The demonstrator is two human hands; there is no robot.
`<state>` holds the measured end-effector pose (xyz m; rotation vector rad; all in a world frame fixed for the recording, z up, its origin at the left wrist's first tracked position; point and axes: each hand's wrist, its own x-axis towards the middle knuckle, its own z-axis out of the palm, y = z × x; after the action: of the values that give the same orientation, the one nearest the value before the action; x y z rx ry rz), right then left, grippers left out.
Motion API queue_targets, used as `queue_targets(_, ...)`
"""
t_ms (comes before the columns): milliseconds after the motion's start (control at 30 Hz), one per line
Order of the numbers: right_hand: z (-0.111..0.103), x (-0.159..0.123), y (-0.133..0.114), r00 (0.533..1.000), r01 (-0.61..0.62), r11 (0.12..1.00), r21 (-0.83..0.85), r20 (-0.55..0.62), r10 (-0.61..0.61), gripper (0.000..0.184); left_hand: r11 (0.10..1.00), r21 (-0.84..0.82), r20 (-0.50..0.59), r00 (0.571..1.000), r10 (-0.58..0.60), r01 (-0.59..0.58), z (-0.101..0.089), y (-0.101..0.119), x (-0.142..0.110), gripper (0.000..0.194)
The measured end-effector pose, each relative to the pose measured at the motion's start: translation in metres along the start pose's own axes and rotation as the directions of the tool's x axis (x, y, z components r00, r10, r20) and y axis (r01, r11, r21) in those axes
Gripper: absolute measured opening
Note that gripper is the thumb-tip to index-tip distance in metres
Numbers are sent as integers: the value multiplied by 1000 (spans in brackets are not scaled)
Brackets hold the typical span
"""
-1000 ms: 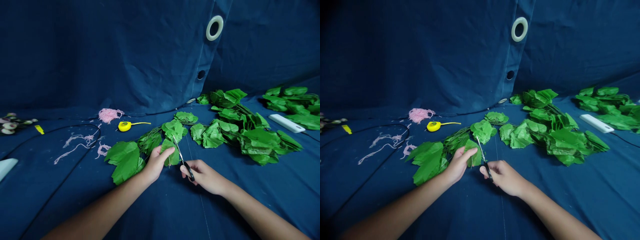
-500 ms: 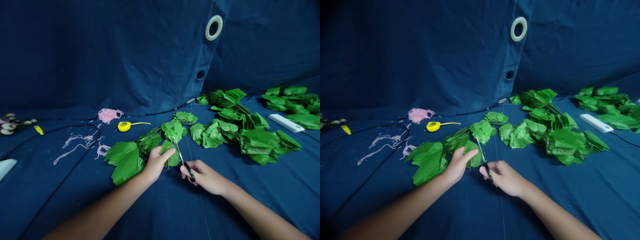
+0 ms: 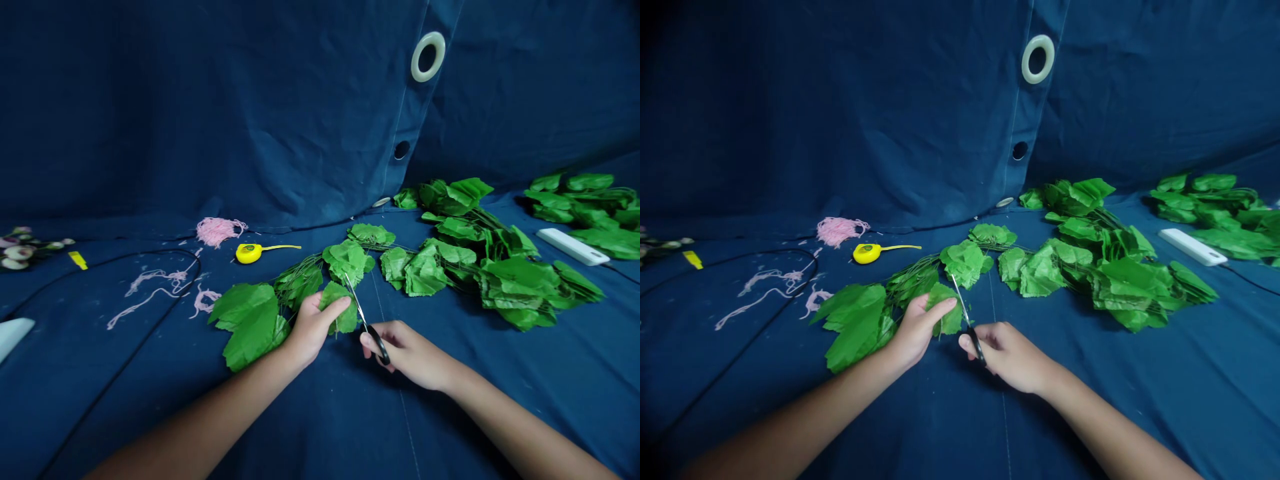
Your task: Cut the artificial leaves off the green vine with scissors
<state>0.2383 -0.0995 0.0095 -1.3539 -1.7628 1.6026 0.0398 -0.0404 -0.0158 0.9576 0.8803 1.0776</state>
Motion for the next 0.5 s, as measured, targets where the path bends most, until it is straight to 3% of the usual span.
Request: queue_targets(500,-2,-1,0,999,-28,997,-74,-19,26,61,1000,-11,-38,999,9,-9,1,-1,1,26)
